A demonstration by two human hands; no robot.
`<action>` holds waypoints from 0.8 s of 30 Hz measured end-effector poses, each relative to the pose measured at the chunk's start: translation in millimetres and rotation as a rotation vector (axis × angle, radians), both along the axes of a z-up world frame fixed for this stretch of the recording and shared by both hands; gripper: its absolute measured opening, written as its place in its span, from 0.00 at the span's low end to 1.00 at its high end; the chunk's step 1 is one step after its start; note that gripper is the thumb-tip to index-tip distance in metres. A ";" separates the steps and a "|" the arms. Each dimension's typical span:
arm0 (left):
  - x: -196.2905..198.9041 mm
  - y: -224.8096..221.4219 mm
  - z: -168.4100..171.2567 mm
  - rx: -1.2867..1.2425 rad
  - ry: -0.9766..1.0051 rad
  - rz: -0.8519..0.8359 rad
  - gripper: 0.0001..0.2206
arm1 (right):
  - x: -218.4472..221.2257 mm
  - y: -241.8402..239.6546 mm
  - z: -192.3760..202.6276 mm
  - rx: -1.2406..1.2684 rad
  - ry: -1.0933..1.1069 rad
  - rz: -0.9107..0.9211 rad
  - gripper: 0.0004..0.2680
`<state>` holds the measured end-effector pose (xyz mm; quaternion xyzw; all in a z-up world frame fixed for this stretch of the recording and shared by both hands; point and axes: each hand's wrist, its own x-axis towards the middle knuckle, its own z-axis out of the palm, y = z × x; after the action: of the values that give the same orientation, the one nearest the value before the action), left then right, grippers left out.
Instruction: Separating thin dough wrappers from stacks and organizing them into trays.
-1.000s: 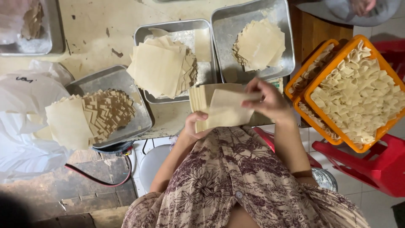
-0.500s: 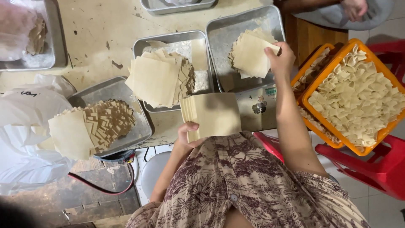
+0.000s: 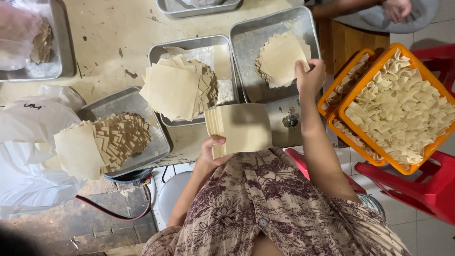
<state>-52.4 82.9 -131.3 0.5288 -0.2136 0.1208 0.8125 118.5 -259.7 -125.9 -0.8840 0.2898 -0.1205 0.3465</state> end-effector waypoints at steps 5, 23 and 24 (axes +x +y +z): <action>10.8 -2.3 24.5 -0.001 0.130 -0.053 0.25 | -20.8 9.5 39.2 0.171 -0.282 0.238 0.15; -9.8 -30.0 -74.0 -0.106 0.323 -0.121 0.27 | -79.6 100.1 170.6 -0.146 -0.232 1.079 0.16; -11.7 -31.8 -81.4 -0.083 0.283 -0.083 0.28 | -80.8 97.9 168.2 -0.182 -0.214 1.089 0.16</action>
<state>-64.1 51.1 -212.7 0.4972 -0.1135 0.0203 0.8599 37.7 -161.8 42.3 -0.9151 -0.2568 -0.0377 0.3086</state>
